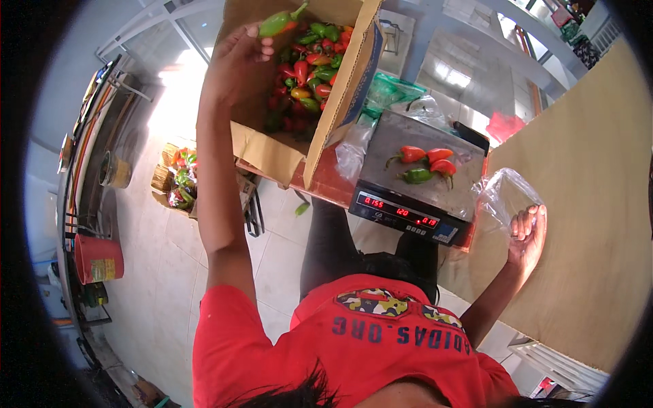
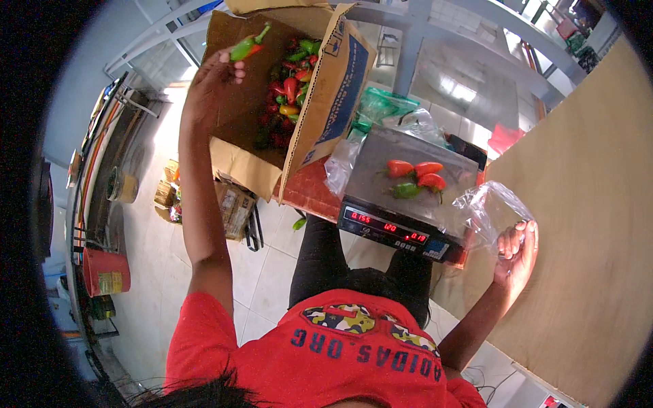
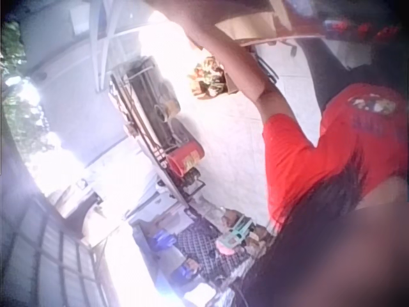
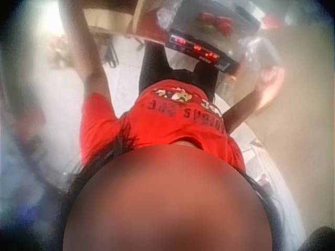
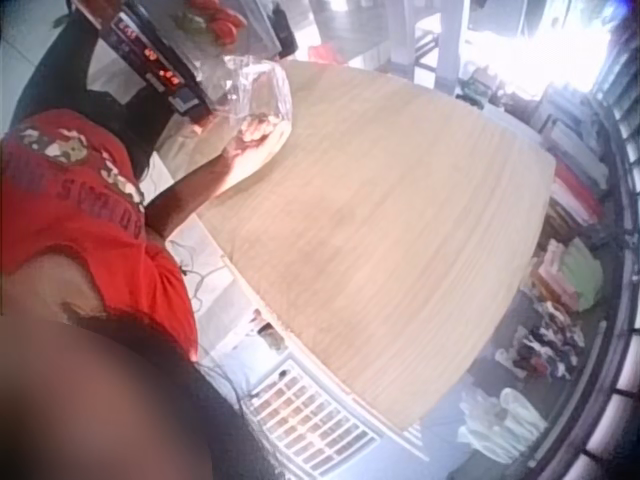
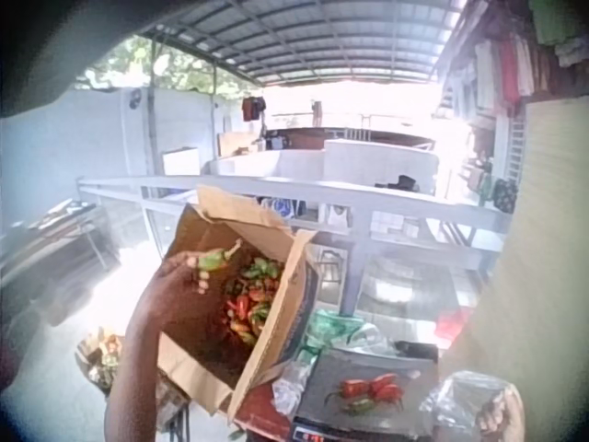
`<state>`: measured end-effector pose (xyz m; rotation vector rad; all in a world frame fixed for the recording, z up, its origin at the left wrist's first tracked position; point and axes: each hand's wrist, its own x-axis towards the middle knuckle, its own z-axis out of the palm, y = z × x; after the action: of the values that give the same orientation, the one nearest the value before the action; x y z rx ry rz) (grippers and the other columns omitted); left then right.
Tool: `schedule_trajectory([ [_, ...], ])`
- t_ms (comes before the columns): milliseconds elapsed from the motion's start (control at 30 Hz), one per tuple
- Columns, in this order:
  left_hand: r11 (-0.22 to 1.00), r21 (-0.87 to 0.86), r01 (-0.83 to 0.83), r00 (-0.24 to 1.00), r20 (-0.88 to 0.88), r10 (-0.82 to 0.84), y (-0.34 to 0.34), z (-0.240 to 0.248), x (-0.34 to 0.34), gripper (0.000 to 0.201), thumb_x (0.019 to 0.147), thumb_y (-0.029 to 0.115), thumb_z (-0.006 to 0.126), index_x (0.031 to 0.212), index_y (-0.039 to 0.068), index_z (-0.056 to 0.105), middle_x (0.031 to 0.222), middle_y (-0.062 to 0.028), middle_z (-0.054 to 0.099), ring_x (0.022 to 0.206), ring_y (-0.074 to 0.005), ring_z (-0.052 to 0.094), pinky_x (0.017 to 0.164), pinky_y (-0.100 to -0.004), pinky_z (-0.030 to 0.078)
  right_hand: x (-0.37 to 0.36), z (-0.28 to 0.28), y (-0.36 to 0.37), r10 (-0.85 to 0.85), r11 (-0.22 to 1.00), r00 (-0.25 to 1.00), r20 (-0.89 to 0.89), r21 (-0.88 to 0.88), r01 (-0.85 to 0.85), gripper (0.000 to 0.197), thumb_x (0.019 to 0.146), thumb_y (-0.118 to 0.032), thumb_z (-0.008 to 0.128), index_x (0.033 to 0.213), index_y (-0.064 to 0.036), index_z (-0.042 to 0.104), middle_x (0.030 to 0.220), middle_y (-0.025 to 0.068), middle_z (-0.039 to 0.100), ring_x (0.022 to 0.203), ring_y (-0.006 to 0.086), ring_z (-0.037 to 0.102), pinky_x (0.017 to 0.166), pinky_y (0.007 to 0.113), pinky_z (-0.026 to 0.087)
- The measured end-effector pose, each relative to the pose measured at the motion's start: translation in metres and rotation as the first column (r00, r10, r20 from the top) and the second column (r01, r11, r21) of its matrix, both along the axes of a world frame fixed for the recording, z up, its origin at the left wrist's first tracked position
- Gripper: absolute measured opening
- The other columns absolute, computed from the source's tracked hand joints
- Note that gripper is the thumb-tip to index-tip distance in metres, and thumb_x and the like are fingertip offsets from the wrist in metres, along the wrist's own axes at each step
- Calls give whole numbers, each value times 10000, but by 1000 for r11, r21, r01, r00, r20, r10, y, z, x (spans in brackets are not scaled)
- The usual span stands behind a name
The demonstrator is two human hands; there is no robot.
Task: The person picks peppers from a cardboard box, places them on a digital scale to check their weight, and then puts them into a clear plastic bag.
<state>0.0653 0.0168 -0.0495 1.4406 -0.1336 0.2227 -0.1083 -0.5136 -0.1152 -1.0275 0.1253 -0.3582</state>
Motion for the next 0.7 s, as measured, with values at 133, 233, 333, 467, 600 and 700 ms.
schedule_trajectory([
  [133,974,212,80,970,208,-125,-54,45,-47,286,955,210,503,1142,14,593,935,-46,635,827,-102,593,802,-250,470,-1,-1,-3,-10,1000,1000,17,12,10,214,969,-218,488,863,-36,526,532,-44,319,432,47,290,452,212,294],
  [233,929,369,-32,979,198,-45,-42,31,-31,310,945,229,510,1123,-7,604,885,-70,643,775,-134,600,769,-270,485,-2,3,2,8,1000,999,31,27,-9,212,970,-216,488,865,-35,527,531,-42,324,432,49,293,450,212,295],
  [333,543,763,-351,934,240,266,10,-37,27,312,874,246,571,1017,-21,646,758,-170,654,703,-271,631,713,-339,513,1,1,3,53,998,998,40,29,-54,209,970,-211,487,867,-35,528,530,-39,326,432,51,296,449,213,299],
  [467,174,922,-347,908,285,307,49,-120,95,251,806,214,592,984,54,669,827,-206,650,844,-339,645,751,-400,516,3,-4,3,17,1000,1000,13,8,-17,209,970,-210,486,869,-33,535,539,-38,342,425,44,281,436,196,290],
  [600,117,993,-5,976,-20,215,25,-152,117,256,785,218,608,1020,136,669,942,-216,649,948,-345,628,794,-446,506,1,1,4,-4,1000,1000,18,-4,4,209,970,-207,485,867,-32,533,542,-35,345,428,44,284,439,197,292],
  [700,23,991,132,991,-132,-9,51,-192,134,323,759,253,636,1075,187,648,1021,-220,636,988,-343,618,820,-451,500,7,3,9,46,999,999,21,28,-47,200,968,-202,489,878,-31,539,539,-32,339,438,54,305,450,213,304],
])
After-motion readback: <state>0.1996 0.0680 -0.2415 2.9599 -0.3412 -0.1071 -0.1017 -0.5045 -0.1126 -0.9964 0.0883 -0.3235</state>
